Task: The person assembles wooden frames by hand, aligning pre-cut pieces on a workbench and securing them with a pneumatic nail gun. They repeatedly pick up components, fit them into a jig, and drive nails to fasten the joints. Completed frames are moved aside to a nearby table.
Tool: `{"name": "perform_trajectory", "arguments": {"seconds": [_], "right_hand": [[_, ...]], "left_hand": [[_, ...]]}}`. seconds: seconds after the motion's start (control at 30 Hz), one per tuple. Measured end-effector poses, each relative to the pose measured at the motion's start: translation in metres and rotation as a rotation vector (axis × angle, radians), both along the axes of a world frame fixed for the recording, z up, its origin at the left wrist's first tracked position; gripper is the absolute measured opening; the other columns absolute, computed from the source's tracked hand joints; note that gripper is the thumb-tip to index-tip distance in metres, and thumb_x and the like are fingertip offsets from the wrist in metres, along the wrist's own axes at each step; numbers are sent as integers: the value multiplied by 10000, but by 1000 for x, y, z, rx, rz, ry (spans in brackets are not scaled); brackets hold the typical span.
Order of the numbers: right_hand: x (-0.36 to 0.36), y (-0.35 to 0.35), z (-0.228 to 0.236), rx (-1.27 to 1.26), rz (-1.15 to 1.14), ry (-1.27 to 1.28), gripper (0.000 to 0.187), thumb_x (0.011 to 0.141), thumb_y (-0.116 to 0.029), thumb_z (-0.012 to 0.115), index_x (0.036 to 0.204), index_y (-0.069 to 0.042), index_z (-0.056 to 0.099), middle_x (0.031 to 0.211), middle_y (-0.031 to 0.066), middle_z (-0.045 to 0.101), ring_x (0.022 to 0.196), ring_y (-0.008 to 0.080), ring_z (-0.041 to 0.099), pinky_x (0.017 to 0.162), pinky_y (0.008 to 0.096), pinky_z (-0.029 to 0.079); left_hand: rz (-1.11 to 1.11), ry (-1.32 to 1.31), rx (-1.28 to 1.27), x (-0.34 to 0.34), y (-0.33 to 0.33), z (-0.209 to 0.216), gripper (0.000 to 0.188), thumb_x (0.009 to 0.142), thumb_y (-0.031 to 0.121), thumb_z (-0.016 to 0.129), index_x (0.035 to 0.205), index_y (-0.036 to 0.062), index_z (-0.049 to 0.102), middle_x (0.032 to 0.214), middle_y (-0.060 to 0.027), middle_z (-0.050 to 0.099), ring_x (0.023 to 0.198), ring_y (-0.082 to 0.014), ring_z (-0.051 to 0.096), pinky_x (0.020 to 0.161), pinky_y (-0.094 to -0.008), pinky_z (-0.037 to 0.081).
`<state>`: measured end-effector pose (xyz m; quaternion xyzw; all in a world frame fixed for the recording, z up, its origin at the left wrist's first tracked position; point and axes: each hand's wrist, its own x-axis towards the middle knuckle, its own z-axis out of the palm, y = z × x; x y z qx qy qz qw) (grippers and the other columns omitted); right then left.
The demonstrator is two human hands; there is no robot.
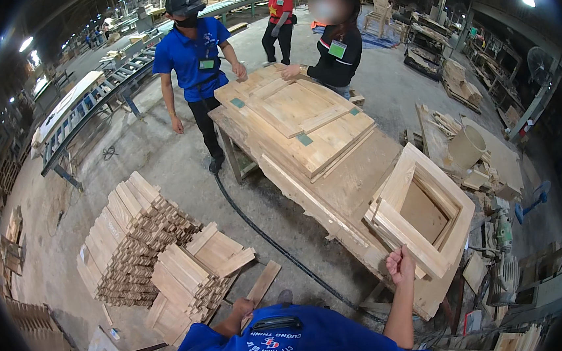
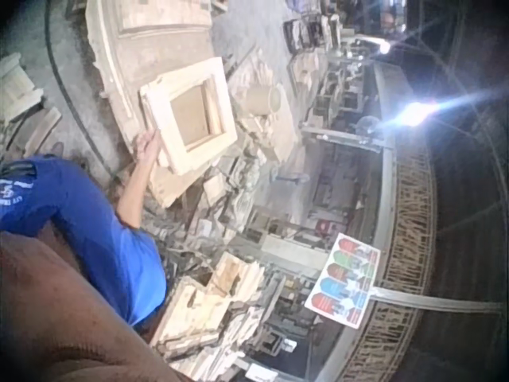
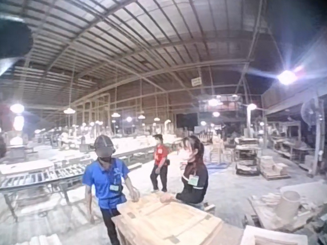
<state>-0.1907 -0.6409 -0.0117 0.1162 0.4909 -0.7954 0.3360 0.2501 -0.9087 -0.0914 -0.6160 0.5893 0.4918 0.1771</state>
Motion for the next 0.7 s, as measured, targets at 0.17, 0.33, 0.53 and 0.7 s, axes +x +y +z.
{"name": "perform_trajectory", "arguments": {"seconds": [0.17, 0.33, 0.53, 0.7], "right_hand": [[52, -16, 4, 223, 61, 76, 364, 1090, -421, 583, 932, -96, 624, 713, 59, 690, 575, 174, 690, 477, 306, 600], [101, -14, -1, 382, 219, 134, 264, 1076, -316, 628, 1018, -59, 644, 772, 87, 707, 602, 182, 694, 512, 313, 607], [147, -3, -32, 550, 423, 211, 218, 1065, -273, 661, 1013, -62, 655, 819, 74, 710, 665, 147, 682, 567, 306, 584], [179, 20, -62, 620, 527, 205, 219, 1074, -257, 648, 997, -51, 643, 815, 71, 700, 653, 153, 665, 546, 308, 553]], "left_hand": [[-177, 1, -46, 4, -21, -8, 401, 911, 329, 623, 688, 29, 766, 723, -148, 757, 672, -273, 762, 739, -400, 614], [-151, 51, -91, -20, -31, -9, 370, 879, 304, 615, 658, 44, 760, 686, -149, 741, 681, -302, 762, 741, -411, 613], [-247, 50, -30, -37, -39, -13, 343, 876, 267, 602, 679, 33, 756, 662, -168, 722, 610, -294, 739, 654, -395, 612], [-155, 66, 75, -41, -42, -21, 386, 922, 296, 594, 722, 2, 743, 680, -148, 725, 586, -253, 725, 605, -382, 604]]}}
